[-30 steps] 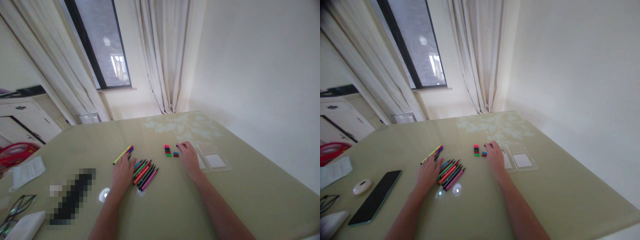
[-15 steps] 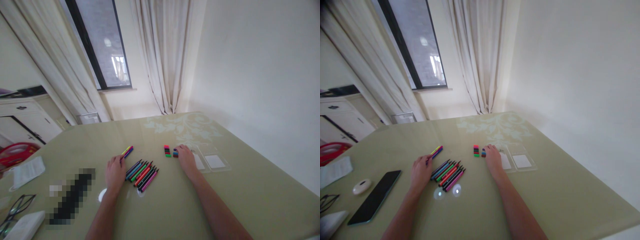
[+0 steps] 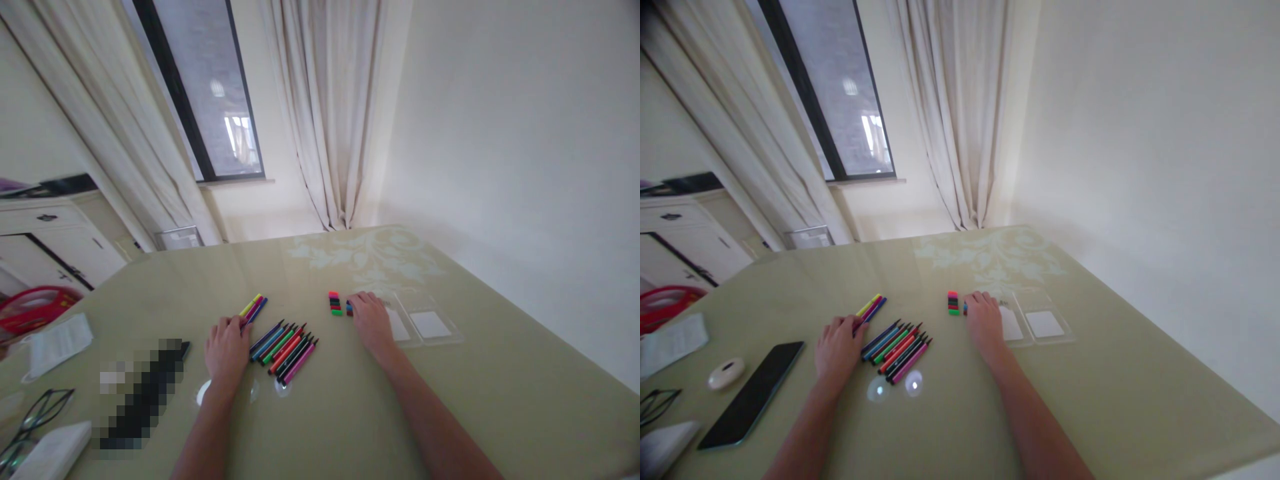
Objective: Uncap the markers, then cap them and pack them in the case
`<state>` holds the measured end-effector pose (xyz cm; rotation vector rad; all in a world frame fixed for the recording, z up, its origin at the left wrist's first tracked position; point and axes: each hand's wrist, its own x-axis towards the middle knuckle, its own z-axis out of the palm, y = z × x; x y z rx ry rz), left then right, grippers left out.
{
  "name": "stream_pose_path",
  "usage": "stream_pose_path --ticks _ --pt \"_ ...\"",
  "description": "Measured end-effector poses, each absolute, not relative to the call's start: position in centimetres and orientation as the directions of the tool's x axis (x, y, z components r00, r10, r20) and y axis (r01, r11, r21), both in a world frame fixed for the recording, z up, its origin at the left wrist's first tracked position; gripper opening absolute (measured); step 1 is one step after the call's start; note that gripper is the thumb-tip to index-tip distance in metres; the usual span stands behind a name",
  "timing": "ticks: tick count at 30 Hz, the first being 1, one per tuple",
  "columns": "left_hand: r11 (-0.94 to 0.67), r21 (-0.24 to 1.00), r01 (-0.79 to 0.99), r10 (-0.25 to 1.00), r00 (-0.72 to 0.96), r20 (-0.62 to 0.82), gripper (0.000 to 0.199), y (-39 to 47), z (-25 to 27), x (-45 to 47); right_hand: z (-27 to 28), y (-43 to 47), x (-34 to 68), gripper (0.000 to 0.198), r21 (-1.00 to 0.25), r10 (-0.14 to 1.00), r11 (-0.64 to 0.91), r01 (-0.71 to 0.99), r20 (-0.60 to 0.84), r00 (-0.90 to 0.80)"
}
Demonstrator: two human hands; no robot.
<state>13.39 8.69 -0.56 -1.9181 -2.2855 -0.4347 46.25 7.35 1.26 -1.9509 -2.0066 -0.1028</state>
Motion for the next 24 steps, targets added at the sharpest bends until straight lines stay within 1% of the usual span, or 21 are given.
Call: stream_pose_path --ticks 4,6,8,11,14,16,19,22,24 --pt "0.141 0.149 0.979 0.936 -0.181 0.301 0.030 8.9 -0.6 13.3 1.3 6.8 45.1 0.029 -0.215 0.941 0.144 0.966 0.332 -0.066" --pt "0.074 0.174 0.982 0.931 -0.130 0.341 0.029 9.0 -0.5 13.7 1.2 6.5 44.4 0.028 -0.253 0.923 0.195 0.948 0.374 -0.090" --pt "-0.092 0.215 0.972 0.914 -0.003 0.406 0.026 9.0 -0.3 14.7 1.0 6.3 43.7 0.029 -0.306 0.894 0.255 0.917 0.436 -0.103" --pt "-0.391 0.242 0.888 0.838 0.235 0.493 0.025 8.5 -0.1 16.7 1.0 5.8 42.9 0.035 -0.355 0.846 0.371 0.858 0.511 -0.155" --pt "-0.541 0.238 0.806 0.758 0.346 0.552 0.027 7.7 0.0 18.3 1.2 5.5 42.6 0.029 -0.343 0.818 0.457 0.821 0.524 -0.237" --pt "-0.578 0.227 0.784 0.724 0.365 0.585 0.028 7.3 0.2 18.7 1.2 5.4 42.5 0.024 -0.337 0.809 0.478 0.811 0.528 -0.257" --pt "-0.591 0.185 0.785 0.698 0.383 0.605 0.030 7.1 0.6 18.7 1.2 5.3 42.3 0.022 -0.353 0.803 0.488 0.798 0.541 -0.251" --pt "-0.599 0.116 0.792 0.693 0.440 0.572 0.028 6.8 0.8 19.1 1.0 5.2 41.7 0.021 -0.367 0.796 0.502 0.783 0.549 -0.254" --pt "-0.613 0.075 0.786 0.697 0.494 0.520 0.028 6.5 0.7 19.8 0.8 5.0 41.3 0.021 -0.339 0.778 0.540 0.770 0.549 -0.304"
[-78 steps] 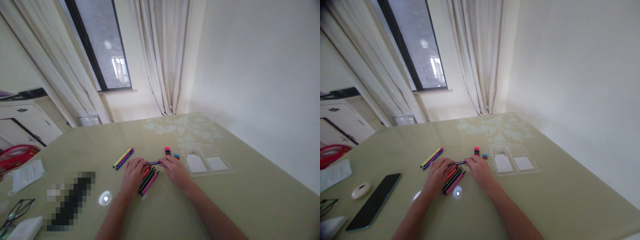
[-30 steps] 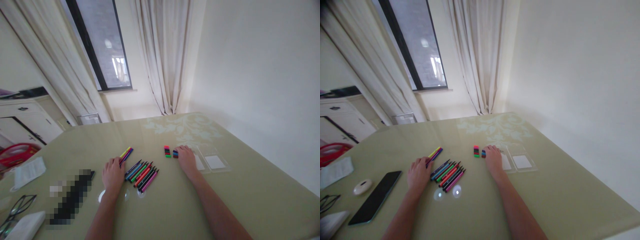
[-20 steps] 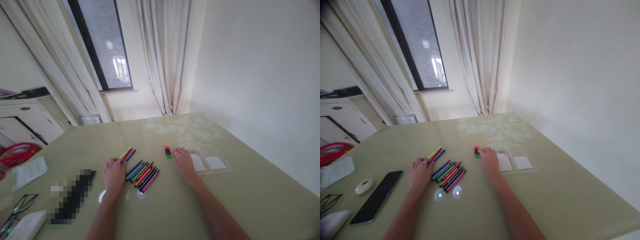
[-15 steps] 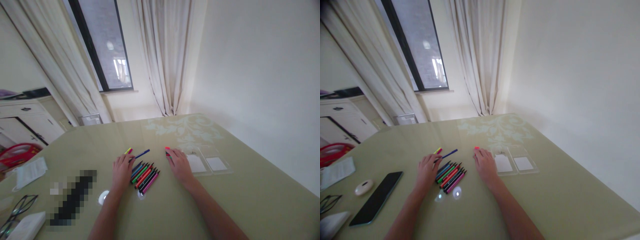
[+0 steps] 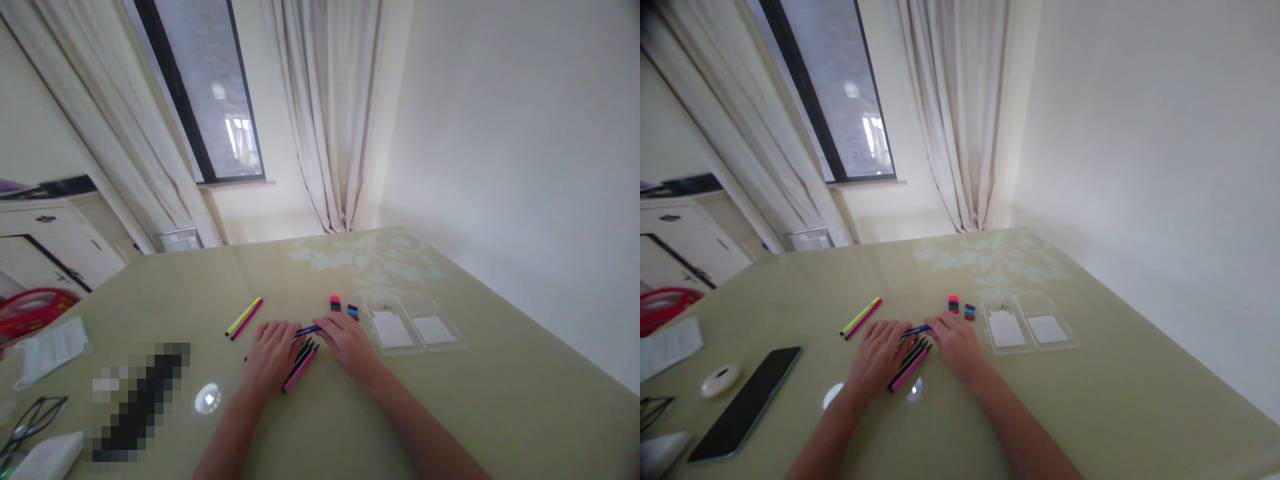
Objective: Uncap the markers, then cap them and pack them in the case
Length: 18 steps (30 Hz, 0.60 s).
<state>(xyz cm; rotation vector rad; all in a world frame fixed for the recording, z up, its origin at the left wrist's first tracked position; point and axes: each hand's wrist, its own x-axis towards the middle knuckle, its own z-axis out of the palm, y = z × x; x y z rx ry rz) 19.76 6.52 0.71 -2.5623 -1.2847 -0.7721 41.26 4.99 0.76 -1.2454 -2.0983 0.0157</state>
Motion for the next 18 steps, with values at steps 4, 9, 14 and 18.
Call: stream_pose_path --ticks 4,9,14,18 --pt "-0.621 0.119 0.774 0.748 0.540 0.386 0.033 6.2 0.0 20.9 0.5 4.5 40.5 0.021 -0.234 0.730 0.607 0.759 0.541 -0.417" --pt "-0.397 0.167 0.902 0.907 0.359 0.220 0.038 6.3 0.0 20.1 0.8 4.6 41.0 0.019 -0.222 0.718 0.624 0.749 0.540 -0.439" --pt "-0.107 0.244 0.964 0.970 0.047 0.239 0.040 7.3 1.3 17.3 1.4 5.8 43.3 0.023 -0.346 0.782 0.481 0.806 0.586 -0.215" --pt "-0.003 0.304 0.953 0.957 -0.085 0.277 0.041 8.3 0.6 15.6 0.9 7.3 45.6 0.033 -0.479 0.836 0.281 0.832 0.547 0.033"
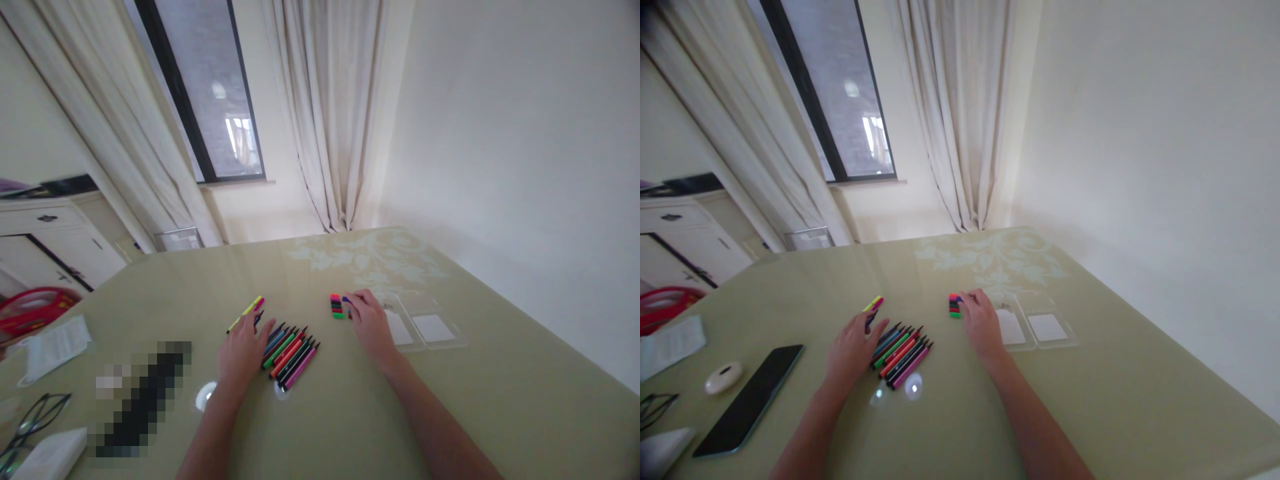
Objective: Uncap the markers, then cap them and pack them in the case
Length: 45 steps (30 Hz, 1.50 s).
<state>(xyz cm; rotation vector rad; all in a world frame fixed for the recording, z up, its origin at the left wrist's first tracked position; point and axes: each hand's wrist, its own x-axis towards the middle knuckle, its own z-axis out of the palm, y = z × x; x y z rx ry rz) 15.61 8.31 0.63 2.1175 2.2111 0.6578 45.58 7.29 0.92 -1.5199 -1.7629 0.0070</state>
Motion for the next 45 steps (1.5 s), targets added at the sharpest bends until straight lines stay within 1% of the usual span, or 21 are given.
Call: stream_pose_path --ticks 3,6,9,13,15,18,21,24,27,31,33,35,37,39,41,43,45 --pt "-0.052 0.292 0.955 0.954 -0.039 0.296 0.039 8.8 -0.7 15.0 0.1 8.4 46.9 0.036 -0.480 0.878 0.142 0.865 0.466 0.114" --pt "-0.095 0.334 0.938 0.955 -0.009 0.296 0.036 9.1 -1.5 14.7 -0.4 9.0 47.5 0.036 -0.414 0.921 0.047 0.909 0.371 0.121" --pt "-0.169 0.409 0.897 0.960 0.056 0.274 0.033 9.2 -1.7 14.8 -0.4 9.3 47.5 0.036 -0.339 0.935 -0.012 0.941 0.331 0.131" --pt "-0.236 0.438 0.867 0.956 0.125 0.267 0.033 9.4 -1.8 15.2 -0.1 9.4 47.3 0.034 -0.262 0.940 -0.027 0.965 0.321 0.114" --pt "-0.222 0.439 0.871 0.954 0.102 0.281 0.035 9.6 -1.9 15.0 -0.1 9.4 47.2 0.031 -0.219 0.945 -0.034 0.975 0.310 0.103" --pt "-0.145 0.427 0.892 0.946 -0.002 0.326 0.037 9.8 -1.9 14.1 -0.1 9.3 47.2 0.030 -0.201 0.951 -0.052 0.978 0.290 0.110" --pt "-0.009 0.349 0.937 0.918 -0.130 0.375 0.036 9.8 -1.9 12.9 -0.2 9.2 47.2 0.031 -0.207 0.953 -0.049 0.977 0.283 0.108" --pt "0.083 0.264 0.961 0.909 -0.181 0.374 0.034 9.7 -2.0 12.1 -0.1 9.1 47.0 0.031 -0.199 0.952 -0.043 0.979 0.290 0.101" --pt "0.084 0.273 0.958 0.918 -0.181 0.352 0.032 9.5 -2.2 11.9 0.0 9.0 46.9 0.031 -0.205 0.955 -0.037 0.978 0.281 0.095" --pt "0.058 0.297 0.953 0.913 -0.171 0.371 0.028 9.6 -2.1 11.8 0.2 9.0 47.1 0.032 -0.247 0.959 -0.028 0.969 0.266 0.096" --pt "0.021 0.314 0.949 0.908 -0.150 0.392 0.027 9.6 -1.8 12.0 0.4 9.0 47.2 0.034 -0.273 0.948 -0.015 0.962 0.302 0.100" --pt "-0.052 0.336 0.941 0.901 -0.101 0.421 0.027 9.6 -1.4 12.7 0.7 8.6 46.9 0.033 -0.305 0.924 0.022 0.952 0.369 0.097" --pt "-0.158 0.355 0.922 0.893 -0.020 0.450 0.026 9.5 -1.0 14.0 1.0 8.1 46.3 0.031 -0.350 0.897 0.108 0.931 0.438 0.060" --pt "-0.298 0.373 0.879 0.870 0.090 0.484 0.025 9.2 -0.6 15.7 1.2 7.3 45.3 0.032 -0.392 0.874 0.250 0.885 0.484 -0.032" --pt "-0.463 0.397 0.792 0.815 0.204 0.542 0.023 8.7 -0.3 17.1 1.2 6.6 44.2 0.038 -0.409 0.855 0.397 0.822 0.491 -0.169" --pt "-0.541 0.398 0.741 0.779 0.263 0.570 0.022 8.2 -0.1 18.1 1.0 6.2 43.3 0.037 -0.416 0.840 0.486 0.769 0.464 -0.280" --pt "-0.562 0.381 0.735 0.765 0.287 0.576 0.022 7.8 0.2 18.5 0.9 6.0 42.7 0.028 -0.432 0.841 0.509 0.745 0.435 -0.322"
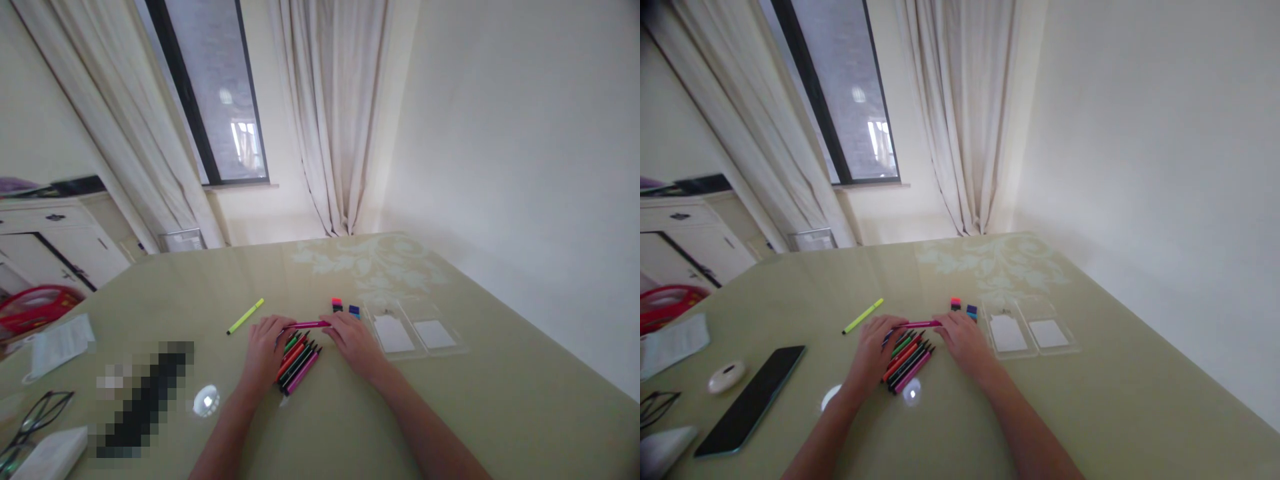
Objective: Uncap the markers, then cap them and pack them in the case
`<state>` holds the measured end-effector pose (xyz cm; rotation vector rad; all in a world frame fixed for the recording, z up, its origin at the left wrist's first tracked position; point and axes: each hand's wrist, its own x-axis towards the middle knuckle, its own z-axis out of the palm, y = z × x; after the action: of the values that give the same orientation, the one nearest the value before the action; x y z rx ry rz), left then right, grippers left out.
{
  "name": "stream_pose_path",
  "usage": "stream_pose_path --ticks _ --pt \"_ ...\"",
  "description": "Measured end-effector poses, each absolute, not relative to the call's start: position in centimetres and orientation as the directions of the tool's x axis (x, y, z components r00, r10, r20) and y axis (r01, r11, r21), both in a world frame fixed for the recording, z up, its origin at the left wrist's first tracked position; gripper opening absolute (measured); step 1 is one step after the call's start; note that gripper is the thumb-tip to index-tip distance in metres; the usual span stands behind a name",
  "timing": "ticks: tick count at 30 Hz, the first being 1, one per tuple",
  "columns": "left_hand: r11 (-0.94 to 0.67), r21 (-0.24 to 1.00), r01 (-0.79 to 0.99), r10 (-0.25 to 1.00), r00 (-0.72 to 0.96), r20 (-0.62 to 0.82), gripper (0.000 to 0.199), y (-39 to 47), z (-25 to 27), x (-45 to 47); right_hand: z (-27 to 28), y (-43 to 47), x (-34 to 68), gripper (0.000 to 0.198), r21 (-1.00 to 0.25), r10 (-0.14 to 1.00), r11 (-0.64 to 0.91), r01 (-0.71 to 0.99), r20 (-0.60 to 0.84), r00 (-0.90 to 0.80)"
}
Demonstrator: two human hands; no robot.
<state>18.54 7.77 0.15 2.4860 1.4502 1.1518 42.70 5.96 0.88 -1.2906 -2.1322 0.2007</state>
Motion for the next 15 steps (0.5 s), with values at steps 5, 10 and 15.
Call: stream_pose_path --ticks 5,10,15 --pt "-0.564 0.252 0.787 0.735 0.339 0.587 0.021 6.8 0.8 19.1 0.6 5.5 41.5 0.020 -0.433 0.836 0.514 0.740 0.448 -0.318" --pt "-0.518 0.182 0.836 0.824 0.431 0.367 0.030 5.6 1.2 21.0 0.1 4.9 40.4 0.019 -0.313 0.778 0.588 0.746 0.472 -0.416" --pt "-0.163 0.210 0.964 0.983 0.139 0.123 0.045 5.9 2.2 20.6 0.1 5.3 41.2 0.017 -0.352 0.758 0.594 0.723 0.546 -0.357"
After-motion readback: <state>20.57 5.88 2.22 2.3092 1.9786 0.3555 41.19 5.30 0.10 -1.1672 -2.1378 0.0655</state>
